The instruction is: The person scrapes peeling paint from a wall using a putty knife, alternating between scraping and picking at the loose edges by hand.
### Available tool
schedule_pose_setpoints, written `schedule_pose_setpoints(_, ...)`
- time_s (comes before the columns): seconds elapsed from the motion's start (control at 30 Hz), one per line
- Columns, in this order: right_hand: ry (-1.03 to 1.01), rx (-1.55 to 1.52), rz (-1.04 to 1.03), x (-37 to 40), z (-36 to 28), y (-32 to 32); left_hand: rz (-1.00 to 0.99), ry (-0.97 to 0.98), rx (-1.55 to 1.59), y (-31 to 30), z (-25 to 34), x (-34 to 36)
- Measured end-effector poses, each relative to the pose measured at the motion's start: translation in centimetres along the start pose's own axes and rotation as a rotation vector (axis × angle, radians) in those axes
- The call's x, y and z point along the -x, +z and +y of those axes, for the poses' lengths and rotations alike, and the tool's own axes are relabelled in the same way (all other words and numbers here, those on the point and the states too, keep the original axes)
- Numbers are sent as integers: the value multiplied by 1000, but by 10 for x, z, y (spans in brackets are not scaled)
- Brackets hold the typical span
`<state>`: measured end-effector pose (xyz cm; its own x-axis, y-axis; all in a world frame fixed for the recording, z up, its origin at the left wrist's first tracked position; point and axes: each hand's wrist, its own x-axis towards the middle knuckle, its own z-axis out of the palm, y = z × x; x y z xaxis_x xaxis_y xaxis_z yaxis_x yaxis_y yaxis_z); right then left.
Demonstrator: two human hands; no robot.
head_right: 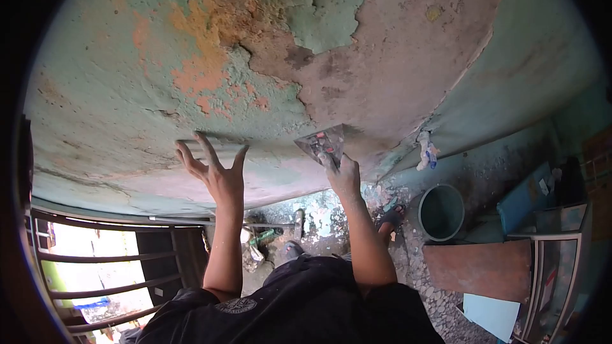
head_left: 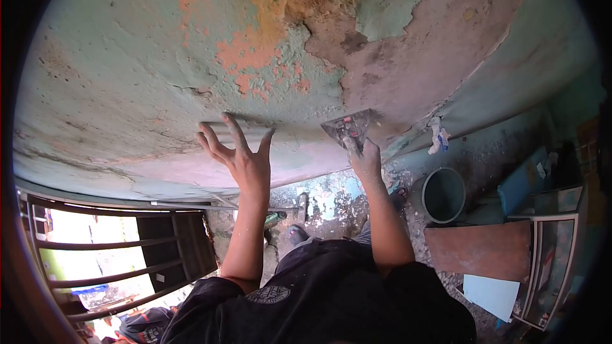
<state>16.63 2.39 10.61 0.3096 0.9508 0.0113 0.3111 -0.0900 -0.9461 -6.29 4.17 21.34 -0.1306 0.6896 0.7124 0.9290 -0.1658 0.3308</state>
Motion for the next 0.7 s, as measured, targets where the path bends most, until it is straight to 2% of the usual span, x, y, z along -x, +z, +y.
schedule_pose_setpoints(0.1, -140, -56, 71, -2, 8, 6, 23, 16, -22, 1, -1, -4)
schedule_pose_setpoints(0.13, -240, 3, 101, -5, -17, 0, 1, 17, -41, 0, -2, -1)
schedule_pose_setpoints(0.17, -217, 6, 99, -4, -20, -1, -22, 18, -43, -1, -3, 1)
schedule_pose_setpoints(0.23, -14, 22, -24, -1, -17, -7, 7, 8, 10, 1, -1, -1)
schedule_pose_setpoints(0.27, 11, 24, -7, 2, -9, -4, 21, 26, 18, 0, 0, -2)
schedule_pose_setpoints(0.3, 6, 30, -13, 8, -11, -3, 25, 17, 17, -2, -1, 0)
schedule_pose_setpoints(0.37, -95, -7, 103, 9, -21, -2, -20, -8, -22, -1, -2, -1)
schedule_pose_setpoints(0.4, -216, 8, 151, 2, -22, 0, -2, 8, -20, -1, -2, -1)
schedule_pose_setpoints(0.43, -209, 11, 156, -2, -20, -1, -9, 11, -15, 1, -2, -3)
schedule_pose_setpoints(0.5, -68, 3, 17, -3, -16, -7, 16, 22, 17, 1, -2, -1)
schedule_pose_setpoints(0.53, 64, 44, -5, 1, -18, -8, 25, 35, 15, 0, -1, -2)
schedule_pose_setpoints(0.57, 59, 49, -10, 6, -11, -5, 30, 27, 13, -1, -1, 0)
schedule_pose_setpoints(0.63, -88, -2, 104, 6, -5, 3, -27, -16, -6, -2, -1, -2)
schedule_pose_setpoints(0.67, 50, -59, 30, 6, -10, 0, -9, -7, -5, 0, -2, -1)
schedule_pose_setpoints(0.7, 52, -63, 33, 2, -19, -2, -11, -2, -6, 1, -2, -5)
